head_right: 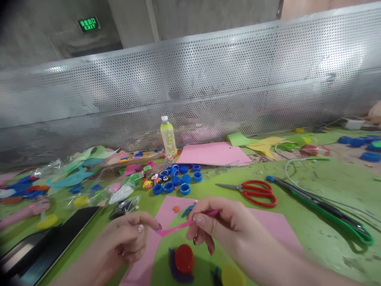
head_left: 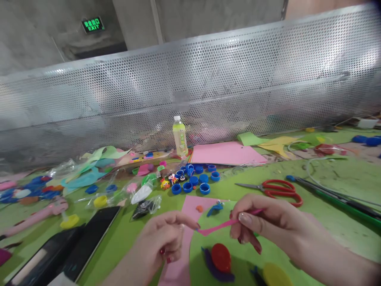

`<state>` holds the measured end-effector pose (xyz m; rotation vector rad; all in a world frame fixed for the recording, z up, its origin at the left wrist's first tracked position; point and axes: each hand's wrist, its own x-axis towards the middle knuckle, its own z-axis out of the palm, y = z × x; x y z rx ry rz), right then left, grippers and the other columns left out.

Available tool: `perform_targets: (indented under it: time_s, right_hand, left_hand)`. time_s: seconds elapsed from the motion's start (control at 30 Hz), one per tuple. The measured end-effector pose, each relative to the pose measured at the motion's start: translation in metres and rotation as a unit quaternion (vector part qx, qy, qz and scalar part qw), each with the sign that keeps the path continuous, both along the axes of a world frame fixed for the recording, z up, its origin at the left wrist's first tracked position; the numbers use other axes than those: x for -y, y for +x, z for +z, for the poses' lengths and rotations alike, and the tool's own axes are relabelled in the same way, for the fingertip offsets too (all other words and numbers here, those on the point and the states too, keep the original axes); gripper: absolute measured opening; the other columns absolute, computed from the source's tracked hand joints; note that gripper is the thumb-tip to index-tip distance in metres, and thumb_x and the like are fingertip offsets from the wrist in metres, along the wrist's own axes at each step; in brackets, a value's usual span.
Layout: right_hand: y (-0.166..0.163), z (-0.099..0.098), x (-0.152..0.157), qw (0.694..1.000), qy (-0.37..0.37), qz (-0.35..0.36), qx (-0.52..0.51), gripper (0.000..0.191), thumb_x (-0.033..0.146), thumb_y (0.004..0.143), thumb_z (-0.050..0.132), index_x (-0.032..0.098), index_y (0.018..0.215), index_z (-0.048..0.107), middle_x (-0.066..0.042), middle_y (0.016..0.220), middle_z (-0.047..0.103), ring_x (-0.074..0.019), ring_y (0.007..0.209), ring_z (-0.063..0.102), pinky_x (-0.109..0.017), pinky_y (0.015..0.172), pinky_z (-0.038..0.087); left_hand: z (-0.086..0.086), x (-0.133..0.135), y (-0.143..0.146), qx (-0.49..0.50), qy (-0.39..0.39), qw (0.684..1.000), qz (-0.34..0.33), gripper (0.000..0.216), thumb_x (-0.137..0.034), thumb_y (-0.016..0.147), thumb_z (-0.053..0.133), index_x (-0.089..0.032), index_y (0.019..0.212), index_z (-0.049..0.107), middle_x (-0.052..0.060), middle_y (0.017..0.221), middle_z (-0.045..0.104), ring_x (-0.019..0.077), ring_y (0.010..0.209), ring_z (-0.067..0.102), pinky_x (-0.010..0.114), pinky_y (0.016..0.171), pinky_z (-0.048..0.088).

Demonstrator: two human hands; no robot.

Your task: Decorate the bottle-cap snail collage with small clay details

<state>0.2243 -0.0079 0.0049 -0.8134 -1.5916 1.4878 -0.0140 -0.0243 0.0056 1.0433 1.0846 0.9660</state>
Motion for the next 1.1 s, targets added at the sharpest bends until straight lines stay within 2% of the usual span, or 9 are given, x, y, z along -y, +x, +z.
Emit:
perform_targets:
  time_s: [0.1, 0.23, 0.37, 0.47, 0.7, 0.83, 0.97, 1.03, 1.1]
  right_hand:
    - [-0.002, 0.001, 0.002, 1.000, -0.010, 0.011, -0.008, 0.043, 0.061, 0.082, 0.064, 0.018, 0.082, 0.065, -0.002, 0.073, 0.066, -0.0112, 0.064, 0.057, -0.020, 0.056, 0.045]
    - [-0.004, 0.002, 0.004, 1.000, -0.024, 0.008, -0.010, 0.042, 0.060, 0.081, 0.066, 0.018, 0.080, 0.065, -0.002, 0.071, 0.066, -0.0104, 0.062, 0.055, -0.020, 0.055, 0.045]
    - [-0.004, 0.001, 0.003, 1.000, -0.019, 0.005, -0.010, 0.042, 0.060, 0.082, 0.065, 0.017, 0.080, 0.065, -0.002, 0.071, 0.066, -0.0104, 0.061, 0.055, -0.020, 0.055, 0.046]
    - [-0.001, 0.000, 0.000, 1.000, 0.011, -0.004, -0.006, 0.038, 0.055, 0.085, 0.064, 0.017, 0.081, 0.066, -0.003, 0.072, 0.067, -0.0111, 0.062, 0.056, -0.021, 0.055, 0.046]
    - [0.010, -0.009, -0.013, 0.992, 0.025, -0.115, -0.034, 0.028, 0.045, 0.089, 0.063, 0.019, 0.080, 0.067, -0.003, 0.071, 0.067, -0.0131, 0.063, 0.057, -0.023, 0.054, 0.045]
    - [0.010, -0.010, -0.016, 0.992, 0.029, -0.117, -0.022, 0.029, 0.046, 0.089, 0.062, 0.019, 0.080, 0.067, -0.003, 0.072, 0.067, -0.0134, 0.062, 0.057, -0.023, 0.054, 0.045]
    - [0.009, -0.009, -0.017, 0.992, 0.041, -0.117, -0.007, 0.030, 0.047, 0.089, 0.062, 0.019, 0.078, 0.066, -0.003, 0.072, 0.066, -0.0129, 0.062, 0.057, -0.023, 0.055, 0.046]
    - [0.010, -0.010, -0.017, 0.992, 0.042, -0.118, -0.005, 0.031, 0.047, 0.089, 0.061, 0.019, 0.078, 0.066, -0.003, 0.071, 0.066, -0.0132, 0.063, 0.057, -0.023, 0.055, 0.046]
    - [0.011, -0.010, -0.017, 0.992, 0.040, -0.118, -0.003, 0.031, 0.048, 0.089, 0.061, 0.018, 0.079, 0.066, -0.003, 0.071, 0.066, -0.0139, 0.063, 0.058, -0.024, 0.055, 0.047]
  left_hand:
    - [0.001, 0.004, 0.005, -0.098, 0.028, 0.995, 0.000, 0.023, -0.036, 0.071, 0.072, -0.017, 0.084, 0.076, -0.009, 0.047, 0.035, 0.0054, 0.043, 0.023, 0.022, 0.044, 0.017]
    - [0.005, 0.005, 0.008, -0.169, 0.029, 0.985, -0.003, 0.024, -0.039, 0.072, 0.072, -0.016, 0.079, 0.074, -0.008, 0.044, 0.037, 0.0068, 0.043, 0.027, 0.023, 0.044, 0.017]
    - [0.005, 0.003, 0.007, -0.159, 0.027, 0.987, -0.006, 0.024, -0.039, 0.072, 0.071, -0.015, 0.074, 0.070, -0.009, 0.045, 0.040, 0.0054, 0.041, 0.027, 0.022, 0.042, 0.016]
    - [0.002, -0.002, 0.004, -0.142, 0.031, 0.989, 0.020, 0.023, -0.038, 0.072, 0.072, -0.016, 0.070, 0.066, -0.008, 0.050, 0.043, 0.0040, 0.041, 0.027, 0.021, 0.042, 0.014]
    - [0.002, -0.011, -0.001, -0.201, 0.050, 0.977, 0.058, 0.023, -0.035, 0.067, 0.074, -0.017, 0.063, 0.061, -0.008, 0.049, 0.043, 0.0041, 0.038, 0.030, 0.021, 0.042, 0.014]
    - [0.004, -0.010, 0.000, -0.234, 0.032, 0.970, 0.049, 0.026, -0.037, 0.069, 0.073, -0.018, 0.060, 0.058, -0.010, 0.046, 0.036, 0.0055, 0.039, 0.029, 0.021, 0.043, 0.015]
    - [0.004, -0.010, 0.000, -0.228, 0.018, 0.973, 0.024, 0.026, -0.041, 0.075, 0.069, -0.015, 0.069, 0.065, -0.007, 0.052, 0.043, 0.0059, 0.043, 0.027, 0.022, 0.044, 0.016]
    - [0.002, -0.010, 0.000, -0.200, -0.005, 0.980, 0.017, 0.025, -0.040, 0.076, 0.068, -0.016, 0.073, 0.065, -0.009, 0.050, 0.038, 0.0058, 0.043, 0.022, 0.022, 0.043, 0.013]
    - [0.001, -0.011, -0.001, -0.170, -0.022, 0.985, 0.010, 0.026, -0.041, 0.078, 0.067, -0.017, 0.069, 0.061, -0.012, 0.046, 0.028, 0.0062, 0.043, 0.017, 0.023, 0.043, 0.012]
